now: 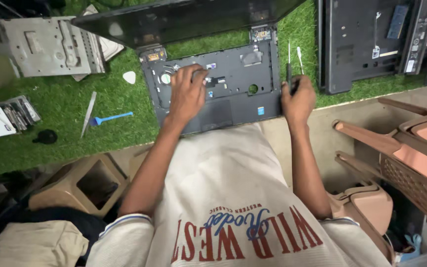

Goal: The person disassembles a laptop on a workbench. They use a screwdriver to remove screws from the bottom cover, pry the base off with a spudger, lift out internal components including the hard drive, then flip and reposition the chassis to unscrew and separate parts from the other side.

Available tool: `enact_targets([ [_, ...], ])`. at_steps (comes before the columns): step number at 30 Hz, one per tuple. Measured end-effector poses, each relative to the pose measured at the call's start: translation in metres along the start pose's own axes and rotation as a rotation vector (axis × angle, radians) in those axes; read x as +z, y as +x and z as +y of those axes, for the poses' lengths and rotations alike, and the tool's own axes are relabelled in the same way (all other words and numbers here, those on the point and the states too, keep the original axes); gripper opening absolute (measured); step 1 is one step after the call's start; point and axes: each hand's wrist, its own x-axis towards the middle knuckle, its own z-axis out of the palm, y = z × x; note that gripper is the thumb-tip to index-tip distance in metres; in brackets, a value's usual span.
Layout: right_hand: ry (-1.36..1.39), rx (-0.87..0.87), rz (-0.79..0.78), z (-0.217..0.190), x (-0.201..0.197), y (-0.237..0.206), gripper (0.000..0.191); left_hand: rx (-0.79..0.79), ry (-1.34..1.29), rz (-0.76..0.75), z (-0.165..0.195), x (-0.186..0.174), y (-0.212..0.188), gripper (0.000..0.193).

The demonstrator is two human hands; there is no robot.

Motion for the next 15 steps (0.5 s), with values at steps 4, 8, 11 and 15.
enact_targets([
  [4,-0.077,0.017,-0.105,0.02,-0.015,0.021,0.028,-0.007,0.05,0.013,0.017,0.016,0.01,0.036],
  [8,-0.112,-0.048,-0.16,0.046,-0.032,0.036,0.035,-0.016,0.107,0.001,0.037,0.035,0.018,0.035],
  [11,-0.06,-0.076,-0.182,0.063,-0.044,0.04,0.033,-0.033,0.154,0.001,0.054,0.046,0.019,0.036],
  [15,-0.091,-0.078,-0.231,0.068,-0.06,0.045,0.034,-0.039,0.202,0.002,0.07,0.051,0.02,0.039],
])
